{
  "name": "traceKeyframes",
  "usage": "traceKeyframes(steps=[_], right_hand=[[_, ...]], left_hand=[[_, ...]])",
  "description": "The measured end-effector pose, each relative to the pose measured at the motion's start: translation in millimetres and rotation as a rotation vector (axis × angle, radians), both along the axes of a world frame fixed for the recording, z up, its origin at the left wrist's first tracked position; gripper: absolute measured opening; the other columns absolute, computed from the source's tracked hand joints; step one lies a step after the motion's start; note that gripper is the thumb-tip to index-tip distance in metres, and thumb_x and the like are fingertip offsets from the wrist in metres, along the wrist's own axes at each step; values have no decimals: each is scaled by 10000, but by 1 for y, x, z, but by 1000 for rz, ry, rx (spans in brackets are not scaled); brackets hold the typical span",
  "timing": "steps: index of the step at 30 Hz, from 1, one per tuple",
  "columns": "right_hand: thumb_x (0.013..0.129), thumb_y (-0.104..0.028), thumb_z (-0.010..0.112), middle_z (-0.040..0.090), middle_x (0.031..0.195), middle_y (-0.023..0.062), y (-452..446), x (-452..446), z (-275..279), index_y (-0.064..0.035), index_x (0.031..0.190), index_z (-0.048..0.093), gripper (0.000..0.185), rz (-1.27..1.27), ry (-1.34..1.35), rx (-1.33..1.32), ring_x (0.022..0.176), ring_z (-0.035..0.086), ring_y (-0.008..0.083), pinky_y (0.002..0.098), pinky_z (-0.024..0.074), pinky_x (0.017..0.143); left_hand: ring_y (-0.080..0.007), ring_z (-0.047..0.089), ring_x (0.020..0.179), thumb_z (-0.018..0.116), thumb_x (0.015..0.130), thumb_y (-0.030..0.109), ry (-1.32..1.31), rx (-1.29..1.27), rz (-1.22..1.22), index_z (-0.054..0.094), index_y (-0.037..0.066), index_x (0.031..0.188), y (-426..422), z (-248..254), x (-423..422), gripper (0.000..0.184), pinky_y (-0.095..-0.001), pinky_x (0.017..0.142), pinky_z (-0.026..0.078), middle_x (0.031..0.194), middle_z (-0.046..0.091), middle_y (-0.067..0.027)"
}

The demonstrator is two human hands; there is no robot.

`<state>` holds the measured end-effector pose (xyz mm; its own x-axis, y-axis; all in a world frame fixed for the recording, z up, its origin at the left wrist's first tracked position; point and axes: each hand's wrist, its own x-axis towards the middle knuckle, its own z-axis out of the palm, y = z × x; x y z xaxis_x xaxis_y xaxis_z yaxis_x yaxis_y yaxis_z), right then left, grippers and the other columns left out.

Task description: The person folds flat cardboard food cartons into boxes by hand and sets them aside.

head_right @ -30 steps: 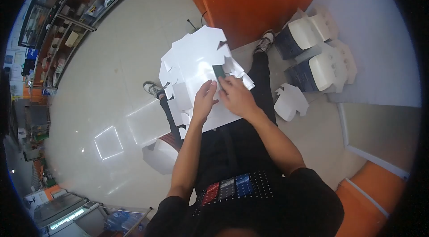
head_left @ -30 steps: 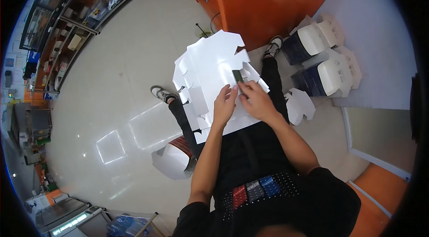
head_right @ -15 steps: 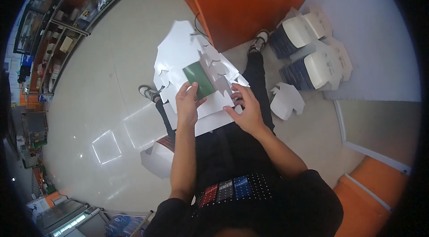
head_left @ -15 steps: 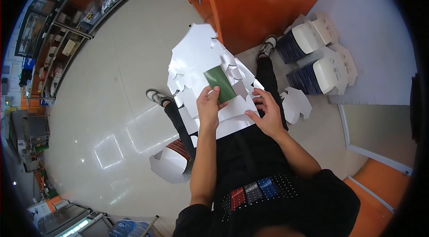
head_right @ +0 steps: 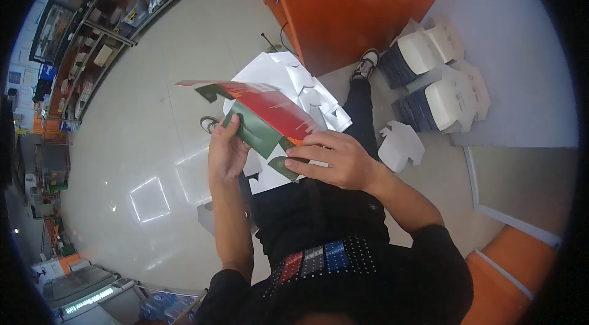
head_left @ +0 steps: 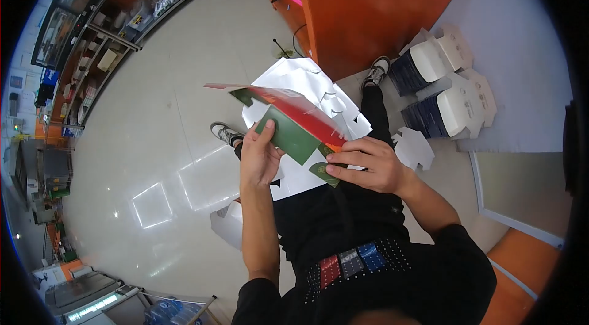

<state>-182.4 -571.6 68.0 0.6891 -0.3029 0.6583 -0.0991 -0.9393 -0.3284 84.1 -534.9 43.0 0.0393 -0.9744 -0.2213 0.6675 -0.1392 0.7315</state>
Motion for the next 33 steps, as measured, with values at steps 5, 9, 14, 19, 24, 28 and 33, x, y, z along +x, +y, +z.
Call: traceKeyframes(steps=[5, 9, 14, 19, 24, 28, 33], right_hand=[[833, -175, 743, 664, 1168, 3, 8, 2, 12, -186, 1148, 756, 316, -80, 56, -39, 1017, 604, 204, 334, 540, 808], [818, -173, 761, 638, 1159, -10, 7, 9, 10, -183, 1143, 759, 325, -123, 64, -105, 1005, 575, 203, 333, 537, 790], [792, -138, 783, 675, 1160, -7, 0, 7, 19, -132, 1074, 768, 283, -12, -42, -143, 976, 592, 196, 319, 545, 769], [803, -100, 753, 690, 1147, -4, 1, 0, 28, -102, 1013, 755, 210, 138, -116, -105, 919, 615, 203, 298, 548, 737], [766, -108, 740, 695, 1114, 19, 11, 12, 17, -78, 955, 751, 191, 53, -223, -171, 900, 610, 226, 309, 553, 668], [764, -83, 714, 685, 1126, 30, 27, 21, -1, -45, 965, 740, 206, 12, -343, -129, 902, 585, 230, 309, 561, 666], [773, -88, 721, 693, 1113, 3, 43, 29, -17, -61, 962, 745, 193, -71, -439, -38, 898, 603, 217, 291, 565, 668]], left_hand=[[-269, 738, 1003, 549, 1057, 196, 165, -91, 155, 578, -53, 1273, 27, 15, -41, 331, -417, 842, 650, 1183, 703, -188], [-275, 748, 948, 557, 1058, 166, 94, -126, 282, 646, -59, 1154, 41, 32, -68, 260, -429, 806, 663, 1101, 723, -187], [-266, 747, 948, 539, 1067, 182, 36, -123, 319, 640, -51, 1166, 44, 40, -65, 272, -434, 812, 665, 1094, 723, -177], [-267, 743, 951, 534, 1071, 243, 78, -78, 353, 599, -39, 1226, 46, 34, -56, 328, -438, 789, 666, 1115, 718, -160], [-215, 708, 996, 514, 1080, 296, -170, -55, 435, 569, -35, 1285, 66, 45, -70, 394, -289, 741, 601, 1174, 692, -153], [-219, 703, 973, 511, 1082, 306, -261, -79, 413, 568, -48, 1280, 81, 47, -60, 410, -285, 761, 585, 1157, 687, -171], [-219, 706, 923, 548, 1069, 295, -466, -5, 523, 579, -73, 1248, 84, 59, -77, 410, -285, 739, 577, 1113, 698, -181]])
